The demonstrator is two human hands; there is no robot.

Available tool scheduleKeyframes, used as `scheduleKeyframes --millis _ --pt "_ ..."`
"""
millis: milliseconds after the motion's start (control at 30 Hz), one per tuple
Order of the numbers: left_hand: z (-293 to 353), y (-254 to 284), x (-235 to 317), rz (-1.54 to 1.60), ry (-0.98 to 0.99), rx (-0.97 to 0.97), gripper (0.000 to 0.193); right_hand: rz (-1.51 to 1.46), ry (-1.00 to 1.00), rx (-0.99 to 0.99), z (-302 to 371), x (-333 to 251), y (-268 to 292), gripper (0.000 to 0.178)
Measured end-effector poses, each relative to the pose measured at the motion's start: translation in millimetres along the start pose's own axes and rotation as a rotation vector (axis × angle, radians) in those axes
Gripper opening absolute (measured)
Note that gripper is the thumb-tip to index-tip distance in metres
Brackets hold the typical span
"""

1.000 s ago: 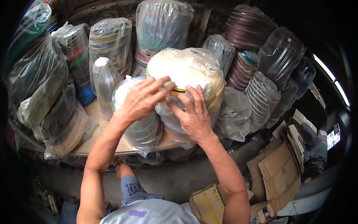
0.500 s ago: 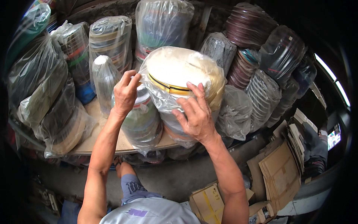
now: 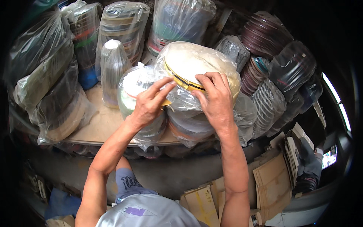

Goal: Searching through warehouse shelves containing bagged materials to find and inspect a specific round yellow and white component.

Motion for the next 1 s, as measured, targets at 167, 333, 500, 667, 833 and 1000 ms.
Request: scheduleKeyframes --millis 167,333,500,667,833,1000 --pt "9 -22 13 0.004 0.167 -0.035 0.061 -0.027 -0.015 0.116 3 6 -6 0.034" --pt "9 -25 15 0.071 0.262 -0.022 0.062 -0.038 -0.032 0.176 -3 13 -17 0.030" --pt "1 -26 9 0.205 0.384 0.109 0.045 -0.045 -0.038 0.161 -1 18 -14 0.029" --pt "-13 -18 -15 0.361 0.475 0.306 0.028 -0.067 -0.040 0.146 -2 15 -16 0.028" --pt "-10 -28 -41 1.375 1.068 0.274 0.048 -0.051 -0.047 0.147 -1 15 -15 0.026" --pt "-5 -33 -48 1.707 1.027 0.228 0.070 -0.039 -0.062 0.160 0 13 -17 0.025"
Point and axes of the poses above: each hand's wrist, its own z-axis away from the middle knuckle, its own y-axis out of the back of the hand, x = y × z, the point moved 4 cm from there along -z, towards the middle knuckle, and after that the axes turned 10 degrees about -y, right-handed, at the moved point
